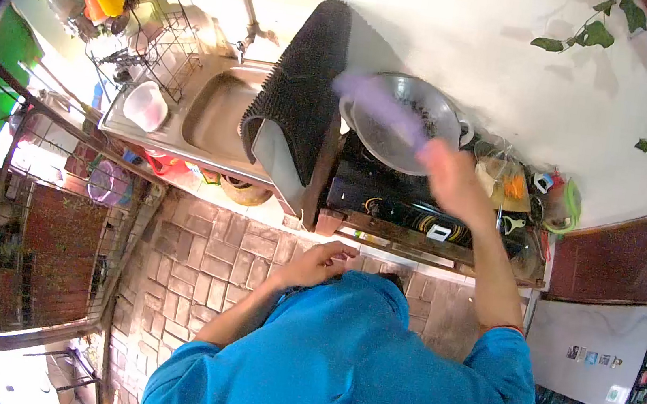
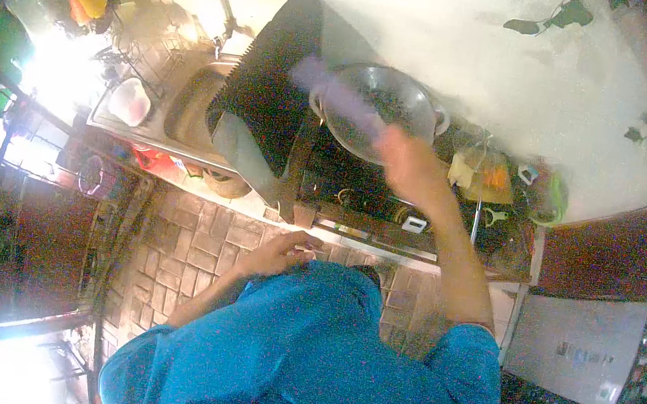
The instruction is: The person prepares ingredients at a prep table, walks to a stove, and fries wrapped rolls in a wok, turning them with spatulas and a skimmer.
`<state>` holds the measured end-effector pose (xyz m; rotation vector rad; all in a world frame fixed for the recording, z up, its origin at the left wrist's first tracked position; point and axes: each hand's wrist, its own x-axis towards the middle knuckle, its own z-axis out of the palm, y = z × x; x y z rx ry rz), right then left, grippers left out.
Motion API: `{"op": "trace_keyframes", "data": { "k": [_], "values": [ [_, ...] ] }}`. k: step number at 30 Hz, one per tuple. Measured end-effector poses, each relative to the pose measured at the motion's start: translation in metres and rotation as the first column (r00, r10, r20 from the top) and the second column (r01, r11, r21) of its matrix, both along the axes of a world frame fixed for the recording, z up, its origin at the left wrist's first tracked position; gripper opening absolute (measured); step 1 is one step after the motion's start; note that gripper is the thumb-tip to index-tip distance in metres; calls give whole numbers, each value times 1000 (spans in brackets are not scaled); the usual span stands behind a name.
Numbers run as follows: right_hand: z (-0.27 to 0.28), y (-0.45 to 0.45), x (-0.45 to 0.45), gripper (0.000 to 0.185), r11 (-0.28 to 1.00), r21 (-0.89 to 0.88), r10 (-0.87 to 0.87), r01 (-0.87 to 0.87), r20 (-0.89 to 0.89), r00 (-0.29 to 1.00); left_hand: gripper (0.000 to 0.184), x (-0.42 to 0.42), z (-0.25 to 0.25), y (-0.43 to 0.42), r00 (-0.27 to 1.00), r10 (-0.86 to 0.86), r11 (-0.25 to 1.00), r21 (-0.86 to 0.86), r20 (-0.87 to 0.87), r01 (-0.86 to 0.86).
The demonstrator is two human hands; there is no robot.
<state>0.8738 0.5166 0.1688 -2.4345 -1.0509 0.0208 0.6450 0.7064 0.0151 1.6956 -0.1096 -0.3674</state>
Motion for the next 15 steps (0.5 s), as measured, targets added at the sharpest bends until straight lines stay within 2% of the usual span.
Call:
{"op": "trace_keyframes", "data": {
  "k": [1, 3, 5, 6, 7, 9, 11, 12, 13, 15],
  "values": [
    [17, 11, -23, 19, 974, -79, 201, -213, -131, 971, 34, 1, -3, 1, 999, 3, 1000, 16, -44, -2],
    [22, 13, -29, 21, 977, -79, 186, -200, -156, 970, 33, 0, -7, 3, 999, 16, 1000, 14, -28, -16],
    [-5, -1, 9, 24, 964, 263, -36, 22, 50, 998, 32, -1, -1, 7, 1000, 11, 999, 47, 18, -12],
    [2, -5, 21, 27, 946, 154, -301, 286, 80, 950, 32, -1, 0, 8, 1000, 8, 999, 52, 25, -9],
    [-2, -11, 34, 28, 885, 175, -453, 432, 107, 885, 32, -2, -3, 9, 1000, -2, 999, 52, 18, 1],
    [-11, -20, 34, 27, 865, -4, -499, 502, 91, 862, 32, -2, -10, 11, 997, 2, 999, 43, 75, -5],
    [-19, -19, -2, 24, 996, 38, -85, 81, 110, 990, 32, 1, -2, 13, 999, -25, 995, 96, 33, 21],
    [-19, -17, -22, 21, 999, -5, 38, -39, -89, 995, 32, 1, 0, 14, 998, -52, 995, 89, 22, 50],
    [-13, -15, -35, 18, 979, -81, 169, -186, -180, 969, 32, 2, 2, 15, 997, -78, 994, 83, 15, 76],
    [-18, -24, -31, 21, 980, -127, 120, -154, -242, 963, 31, 1, 2, 13, 997, -83, 993, 81, 3, 83]
  ]
}}
